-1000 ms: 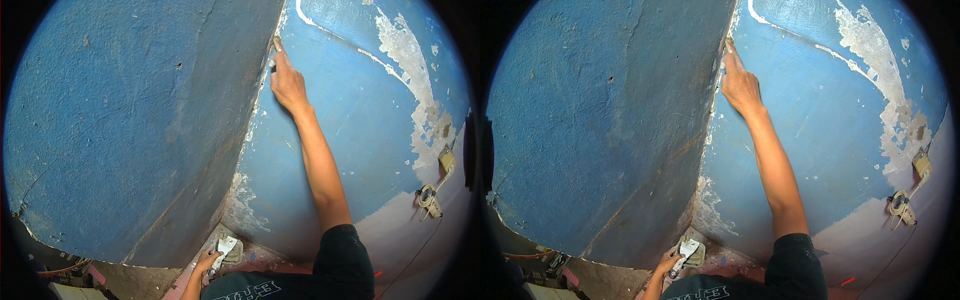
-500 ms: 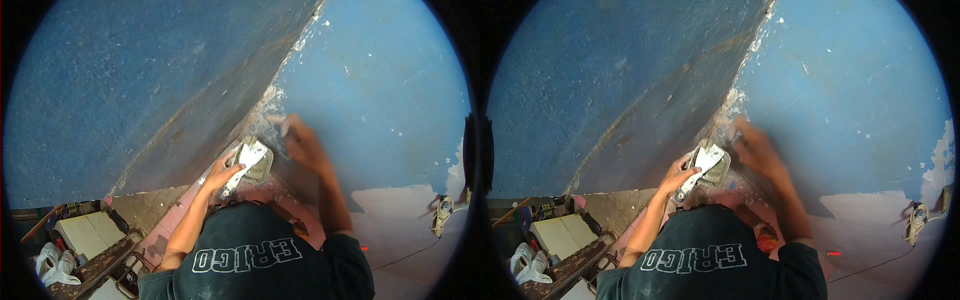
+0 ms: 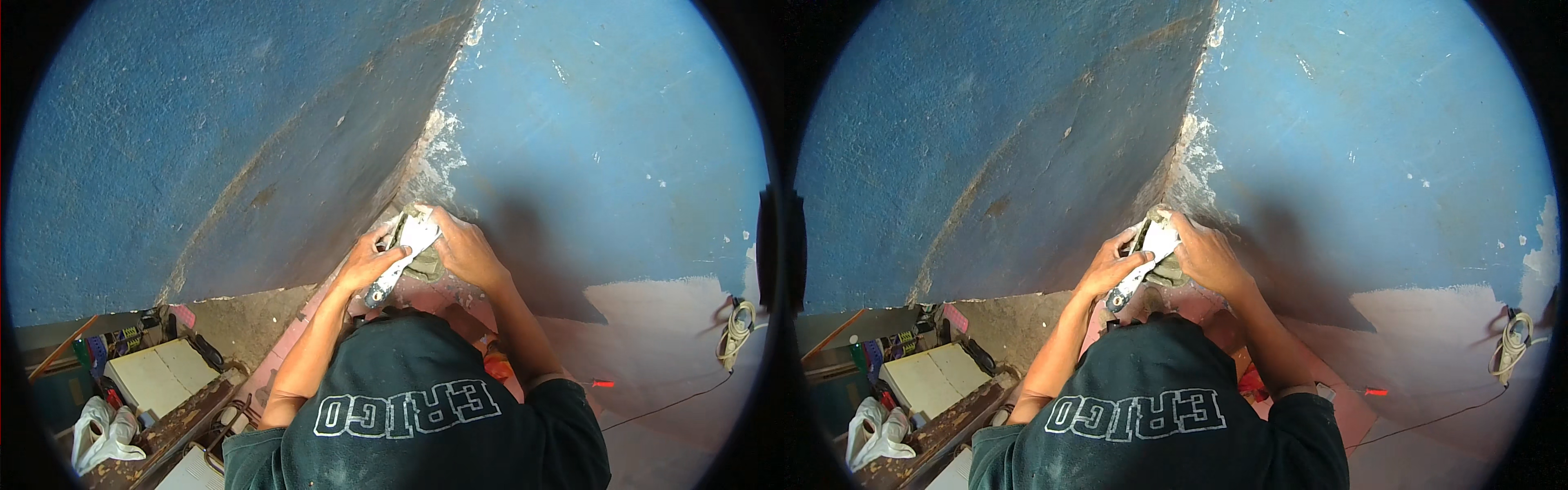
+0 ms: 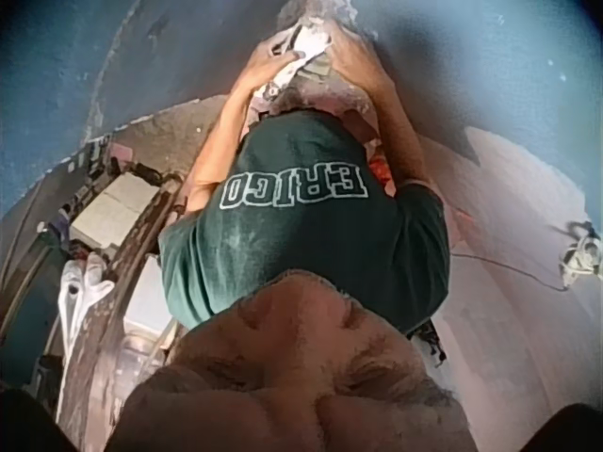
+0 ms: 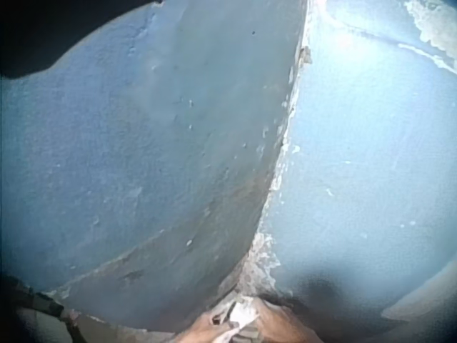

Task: Patching a gap in the wall using a putty-like substance and fingers/tools.

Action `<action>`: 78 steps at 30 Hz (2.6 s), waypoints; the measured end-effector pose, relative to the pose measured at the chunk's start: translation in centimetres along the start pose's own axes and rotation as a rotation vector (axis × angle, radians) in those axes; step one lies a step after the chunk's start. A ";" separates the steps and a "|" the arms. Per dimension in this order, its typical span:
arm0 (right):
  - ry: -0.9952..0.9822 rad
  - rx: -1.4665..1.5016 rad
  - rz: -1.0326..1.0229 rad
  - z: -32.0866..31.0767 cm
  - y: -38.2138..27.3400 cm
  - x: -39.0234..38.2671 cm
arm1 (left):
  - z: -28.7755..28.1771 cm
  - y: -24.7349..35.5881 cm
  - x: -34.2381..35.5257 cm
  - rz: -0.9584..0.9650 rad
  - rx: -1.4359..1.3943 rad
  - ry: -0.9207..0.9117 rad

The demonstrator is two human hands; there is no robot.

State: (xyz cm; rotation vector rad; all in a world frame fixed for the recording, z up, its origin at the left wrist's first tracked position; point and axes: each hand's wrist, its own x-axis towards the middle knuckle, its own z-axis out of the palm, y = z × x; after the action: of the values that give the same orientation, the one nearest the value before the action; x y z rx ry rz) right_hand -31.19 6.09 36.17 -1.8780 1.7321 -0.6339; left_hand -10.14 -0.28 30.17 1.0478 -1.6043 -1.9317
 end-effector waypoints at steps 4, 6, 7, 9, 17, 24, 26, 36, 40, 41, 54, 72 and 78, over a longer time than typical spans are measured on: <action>0.031 0.038 -0.090 1.0 1.1 -0.2 | -0.1 -0.5 0.1 -0.038 0.046 0.020; 0.055 0.076 -0.140 1.2 1.6 -0.1 | -0.3 -0.4 0.1 -0.104 0.106 0.015; -0.069 0.373 0.058 1.1 1.9 0.2 | -0.5 -1.0 0.4 -0.104 0.103 0.023; -0.198 0.661 0.250 0.9 2.3 0.5 | -0.9 -2.8 1.3 -0.030 0.114 0.088; 0.346 0.821 -0.112 -9.8 -1.0 5.7 | -2.6 -5.5 1.9 0.038 0.137 0.090; 0.985 -0.559 -0.565 -26.3 -10.4 15.3 | -1.7 -9.8 3.2 -0.062 0.034 0.083; 1.000 -0.626 -0.527 -28.4 -12.2 17.6 | -1.9 -10.2 3.0 -0.075 0.072 0.101; 1.022 -0.902 -0.337 -31.0 -13.7 23.1 | -3.2 -10.3 3.0 -0.138 0.069 0.130; 0.968 -1.021 -0.176 -30.6 -14.3 23.3 | -3.1 -9.8 3.2 -0.157 0.064 0.113; 0.966 -1.024 -0.169 -30.7 -13.9 23.3 | -2.9 -9.2 3.1 -0.159 0.080 0.113; 0.976 -0.919 -0.398 -32.6 -14.4 20.2 | -2.1 -9.7 2.8 -0.152 0.001 0.064; 0.978 -0.927 -0.469 -34.5 -13.7 20.5 | -1.8 -10.1 1.3 -0.187 0.028 0.096; 0.848 -0.915 -0.413 -32.3 -12.0 19.5 | -1.9 -9.8 0.8 -0.164 0.040 0.146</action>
State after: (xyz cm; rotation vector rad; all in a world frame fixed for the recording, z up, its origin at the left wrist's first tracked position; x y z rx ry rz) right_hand -41.21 -14.27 68.59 -2.9285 2.4412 -1.0030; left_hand -7.81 0.35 20.44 1.3416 -1.5240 -1.8822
